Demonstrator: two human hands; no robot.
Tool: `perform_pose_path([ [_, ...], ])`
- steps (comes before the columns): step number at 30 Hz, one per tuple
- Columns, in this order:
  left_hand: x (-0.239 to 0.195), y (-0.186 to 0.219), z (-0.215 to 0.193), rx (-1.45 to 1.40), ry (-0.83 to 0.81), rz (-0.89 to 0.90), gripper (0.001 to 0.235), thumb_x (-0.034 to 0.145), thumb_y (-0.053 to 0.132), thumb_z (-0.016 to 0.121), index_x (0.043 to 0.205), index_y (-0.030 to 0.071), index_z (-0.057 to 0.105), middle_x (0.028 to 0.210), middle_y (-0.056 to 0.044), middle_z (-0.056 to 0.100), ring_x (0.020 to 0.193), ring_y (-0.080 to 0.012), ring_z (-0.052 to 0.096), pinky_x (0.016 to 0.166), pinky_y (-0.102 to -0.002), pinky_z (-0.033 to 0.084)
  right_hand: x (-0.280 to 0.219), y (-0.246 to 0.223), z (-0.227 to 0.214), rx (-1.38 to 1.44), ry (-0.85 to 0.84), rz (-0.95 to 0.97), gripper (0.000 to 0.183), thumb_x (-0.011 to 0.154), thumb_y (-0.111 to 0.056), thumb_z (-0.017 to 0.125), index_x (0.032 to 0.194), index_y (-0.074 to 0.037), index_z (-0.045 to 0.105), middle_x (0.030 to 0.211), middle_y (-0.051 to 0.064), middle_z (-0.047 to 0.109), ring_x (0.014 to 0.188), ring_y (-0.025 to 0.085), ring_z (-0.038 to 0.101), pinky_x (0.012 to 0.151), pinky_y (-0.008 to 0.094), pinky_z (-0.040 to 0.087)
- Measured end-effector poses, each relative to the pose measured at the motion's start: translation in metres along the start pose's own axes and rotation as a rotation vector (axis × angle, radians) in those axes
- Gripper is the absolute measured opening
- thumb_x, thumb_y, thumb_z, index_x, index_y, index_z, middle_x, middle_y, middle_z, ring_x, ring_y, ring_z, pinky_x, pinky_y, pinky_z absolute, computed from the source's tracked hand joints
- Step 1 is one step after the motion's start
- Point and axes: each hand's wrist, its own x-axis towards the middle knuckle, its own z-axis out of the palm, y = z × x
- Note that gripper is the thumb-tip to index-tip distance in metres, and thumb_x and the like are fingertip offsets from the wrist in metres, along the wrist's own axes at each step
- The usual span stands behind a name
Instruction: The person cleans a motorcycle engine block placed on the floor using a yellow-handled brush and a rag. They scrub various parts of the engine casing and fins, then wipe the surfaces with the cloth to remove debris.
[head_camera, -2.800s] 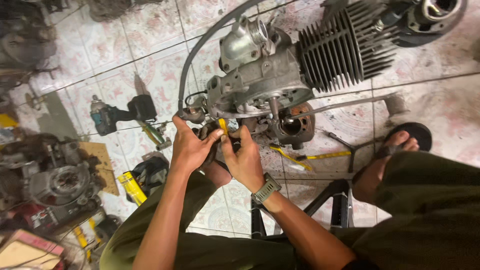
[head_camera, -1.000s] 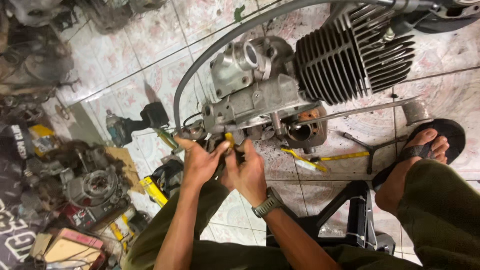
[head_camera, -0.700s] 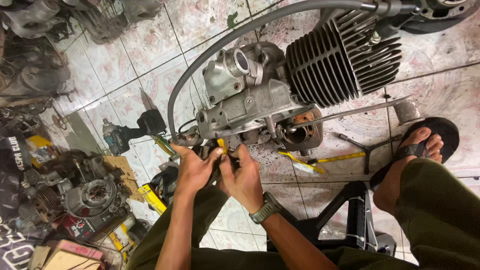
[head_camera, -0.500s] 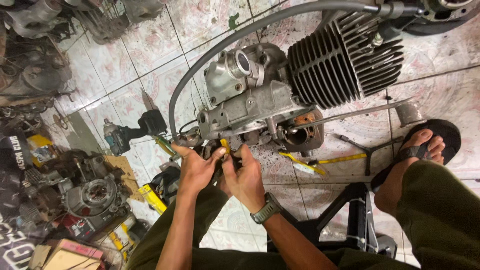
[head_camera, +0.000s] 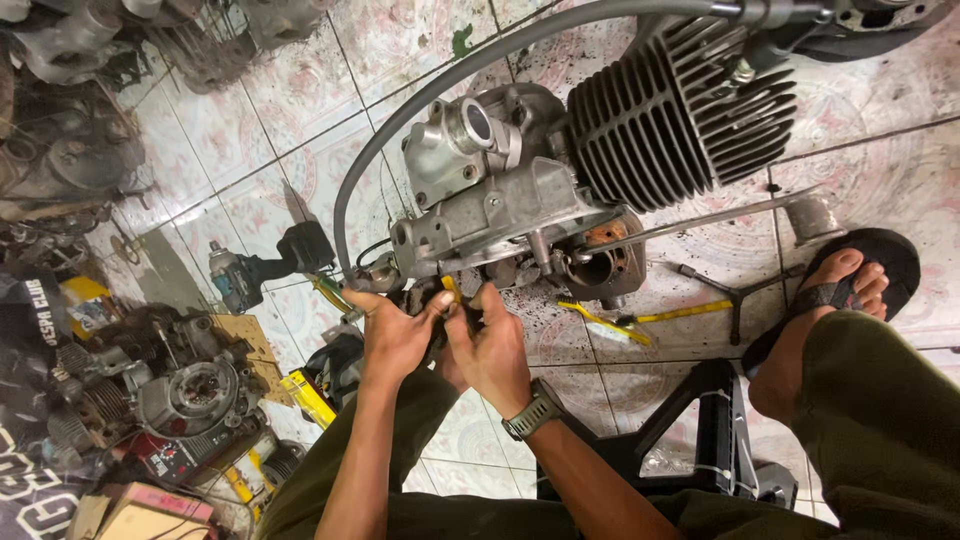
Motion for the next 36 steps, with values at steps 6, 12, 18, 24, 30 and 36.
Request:
perform_pose_path([
  [6, 0.028, -0.034, 0.008, 0.027, -0.022, 0.031, 0.112, 0.077, 0.045, 0.072, 0.127, -0.021, -0.004, 0.094, -0.04, 0.059, 0.096, -0.0522, 0.059, 0.083, -0.057, 0.046, -0.002, -0.012, -0.003, 0.002, 0.011, 0.007, 0.013, 0.082, -0.02, 0.058, 0.08, -0.007, 0.057, 0.063, 0.02, 0.065, 0.064, 0.037, 0.067, 0.053, 0.039, 0.051],
  [12, 0.005, -0.022, 0.013, 0.022, 0.044, 0.037, 0.109, 0.078, 0.037, 0.075, 0.126, -0.024, 0.0, 0.089, -0.042, 0.059, 0.096, -0.0533, 0.058, 0.084, -0.05, 0.046, -0.004, 0.013, 0.005, -0.015, 0.02, -0.019, 0.013, 0.082, -0.018, 0.058, 0.08, -0.006, 0.054, 0.065, 0.022, 0.063, 0.066, 0.04, 0.065, 0.055, 0.041, 0.051],
  [18, -0.004, -0.007, 0.012, -0.024, 0.097, 0.062, 0.116, 0.074, 0.041, 0.079, 0.129, -0.019, -0.004, 0.101, -0.041, 0.057, 0.1, -0.0539, 0.056, 0.086, -0.057, 0.045, 0.0, 0.007, 0.001, -0.12, 0.038, 0.049, 0.017, 0.081, -0.024, 0.06, 0.083, -0.007, 0.055, 0.067, 0.02, 0.064, 0.071, 0.041, 0.065, 0.062, 0.048, 0.051],
  [24, 0.01, -0.028, 0.01, -0.077, -0.009, 0.108, 0.115, 0.081, 0.037, 0.072, 0.134, -0.016, -0.015, 0.102, -0.044, 0.053, 0.099, -0.0598, 0.052, 0.081, -0.065, 0.045, -0.003, -0.007, -0.001, -0.022, 0.008, 0.045, 0.014, 0.081, -0.021, 0.058, 0.08, -0.007, 0.055, 0.067, 0.02, 0.065, 0.071, 0.039, 0.067, 0.06, 0.043, 0.053],
  [30, 0.002, -0.012, 0.016, -0.033, 0.099, 0.036, 0.119, 0.07, 0.035, 0.082, 0.13, -0.017, -0.007, 0.101, -0.039, 0.059, 0.1, -0.0537, 0.057, 0.087, -0.059, 0.044, 0.0, 0.007, 0.001, -0.057, -0.002, 0.051, 0.016, 0.081, -0.022, 0.059, 0.081, -0.007, 0.054, 0.066, 0.02, 0.064, 0.07, 0.039, 0.067, 0.06, 0.042, 0.053],
  [36, 0.005, -0.013, 0.012, -0.034, 0.054, 0.019, 0.114, 0.068, 0.039, 0.081, 0.13, -0.012, -0.001, 0.101, -0.038, 0.059, 0.101, -0.0534, 0.057, 0.087, -0.06, 0.045, 0.003, -0.006, -0.002, -0.066, 0.023, 0.041, 0.014, 0.081, -0.02, 0.059, 0.082, -0.007, 0.054, 0.067, 0.022, 0.065, 0.071, 0.041, 0.066, 0.059, 0.046, 0.051],
])
